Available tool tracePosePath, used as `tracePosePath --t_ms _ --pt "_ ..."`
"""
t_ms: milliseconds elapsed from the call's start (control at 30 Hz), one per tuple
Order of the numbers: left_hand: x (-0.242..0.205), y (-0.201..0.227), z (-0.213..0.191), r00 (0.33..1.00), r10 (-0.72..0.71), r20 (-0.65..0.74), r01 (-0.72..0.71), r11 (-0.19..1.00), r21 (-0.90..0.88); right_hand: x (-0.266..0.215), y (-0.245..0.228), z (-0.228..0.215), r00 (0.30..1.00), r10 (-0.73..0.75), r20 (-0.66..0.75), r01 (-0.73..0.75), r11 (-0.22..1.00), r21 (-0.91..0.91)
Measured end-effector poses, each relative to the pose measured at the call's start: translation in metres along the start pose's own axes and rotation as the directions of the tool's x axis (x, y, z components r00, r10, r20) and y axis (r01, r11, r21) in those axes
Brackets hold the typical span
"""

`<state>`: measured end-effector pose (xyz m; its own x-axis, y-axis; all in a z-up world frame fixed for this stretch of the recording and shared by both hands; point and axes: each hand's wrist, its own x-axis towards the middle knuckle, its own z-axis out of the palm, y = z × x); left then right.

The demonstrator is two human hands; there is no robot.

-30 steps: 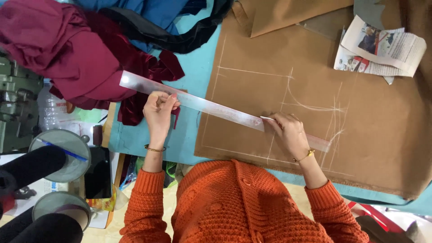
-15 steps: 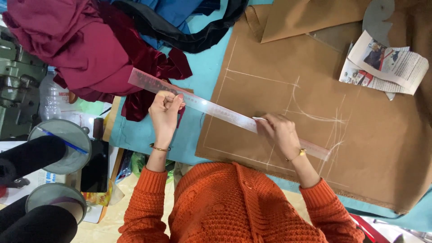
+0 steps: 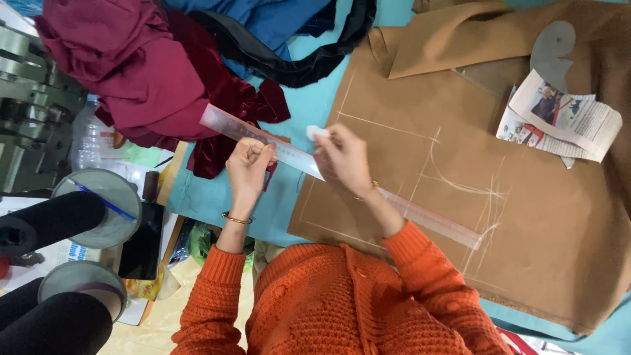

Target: The person marks lines on a large piece of brown fabric using a white chalk and a clear ruler. After completing the markings, the person uses a pair of scissors to cut the fabric along the drawn lines.

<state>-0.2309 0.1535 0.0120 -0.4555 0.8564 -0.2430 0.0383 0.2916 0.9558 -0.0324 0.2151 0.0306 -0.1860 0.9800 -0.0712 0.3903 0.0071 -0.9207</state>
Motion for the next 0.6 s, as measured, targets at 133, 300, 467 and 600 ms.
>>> tracePosePath --t_ms 133,300,467,600 --pt "0.001 -0.021 -0.015 0.997 0.025 0.076 -0.017 0.994 -0.106 -0.022 0.034 -0.063 0.997 -0.032 -0.066 0.027 0.997 -0.072" --pt "-0.027 -0.017 -0.024 0.979 -0.047 0.199 0.122 0.914 -0.386 -0.109 0.044 -0.154 0.995 0.047 0.084 -0.021 0.957 -0.29" --pt "-0.067 -0.039 -0.029 0.949 -0.112 0.296 0.237 0.872 -0.428 -0.18 0.014 -0.185 0.975 0.148 0.164 -0.079 0.926 -0.368" --pt "-0.093 -0.048 -0.017 0.926 -0.152 0.345 0.302 0.846 -0.439 -0.224 0.038 -0.19 0.955 0.251 0.155 -0.198 0.934 -0.296"
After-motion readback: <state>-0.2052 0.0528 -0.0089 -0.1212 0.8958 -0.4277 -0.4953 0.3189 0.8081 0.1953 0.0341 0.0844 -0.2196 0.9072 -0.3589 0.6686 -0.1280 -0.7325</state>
